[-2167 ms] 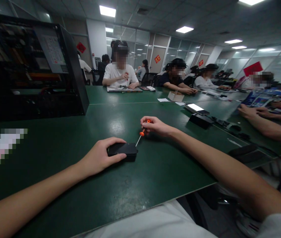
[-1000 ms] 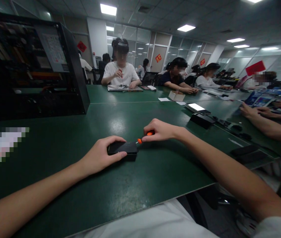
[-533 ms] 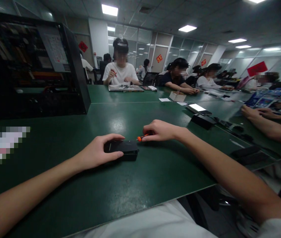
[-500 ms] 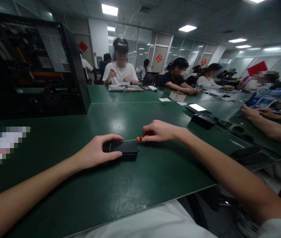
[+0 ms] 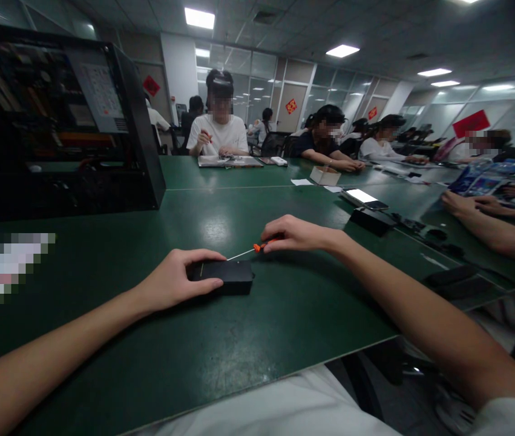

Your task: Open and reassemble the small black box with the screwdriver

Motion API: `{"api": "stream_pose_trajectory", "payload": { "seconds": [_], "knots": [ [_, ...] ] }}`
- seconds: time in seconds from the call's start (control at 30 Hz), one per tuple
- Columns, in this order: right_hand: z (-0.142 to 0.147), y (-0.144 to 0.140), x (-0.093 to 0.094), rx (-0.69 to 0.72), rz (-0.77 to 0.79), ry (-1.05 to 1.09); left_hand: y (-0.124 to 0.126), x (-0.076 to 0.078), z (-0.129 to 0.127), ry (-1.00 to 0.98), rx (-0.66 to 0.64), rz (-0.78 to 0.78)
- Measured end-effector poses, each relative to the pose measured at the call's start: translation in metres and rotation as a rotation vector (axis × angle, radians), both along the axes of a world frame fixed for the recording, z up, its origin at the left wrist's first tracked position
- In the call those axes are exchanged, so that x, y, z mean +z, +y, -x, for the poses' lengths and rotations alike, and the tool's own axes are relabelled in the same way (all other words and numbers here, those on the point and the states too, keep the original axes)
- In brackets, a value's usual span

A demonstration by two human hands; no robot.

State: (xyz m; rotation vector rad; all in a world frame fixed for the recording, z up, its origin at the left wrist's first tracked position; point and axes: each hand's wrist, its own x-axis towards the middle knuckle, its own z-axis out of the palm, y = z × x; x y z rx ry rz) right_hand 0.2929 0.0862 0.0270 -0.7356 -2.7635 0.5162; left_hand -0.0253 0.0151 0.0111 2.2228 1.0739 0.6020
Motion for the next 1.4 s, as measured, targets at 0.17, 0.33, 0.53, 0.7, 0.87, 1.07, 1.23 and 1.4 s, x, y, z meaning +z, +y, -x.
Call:
{"api": "stream_pose_trajectory", "payload": {
  "seconds": [0.17, 0.33, 0.53, 0.7, 0.87, 1.07, 1.23, 1.4],
  "knots": [
    [-0.001, 0.003, -0.003, -0.011, 0.012, 0.021, 0.001, -0.001, 0.0, 0.002, -0.008, -0.015],
    [0.0, 0.003, -0.004, -0.034, 0.017, 0.048, 0.0, 0.0, 0.0, 0.002, -0.01, -0.027],
    [0.001, 0.005, -0.011, -0.043, 0.07, 0.082, 0.0, -0.001, 0.0, -0.006, -0.016, -0.034],
    [0.011, -0.001, -0.019, -0.013, 0.029, 0.095, 0.001, -0.001, 0.002, 0.012, -0.019, -0.054],
    [0.024, -0.015, -0.019, 0.012, 0.018, 0.104, 0.001, -0.001, 0.001, 0.022, -0.016, -0.062],
    [0.027, -0.015, -0.023, 0.001, 0.174, 0.152, 0.001, -0.003, 0.001, 0.011, -0.011, -0.066],
    [0.025, -0.008, -0.028, 0.017, 0.175, 0.168, 0.001, -0.002, 0.001, 0.009, -0.011, -0.056],
    [0.023, -0.005, -0.03, 0.028, 0.113, 0.187, 0.0, -0.002, 0.001, 0.004, -0.011, -0.057]
  ]
}}
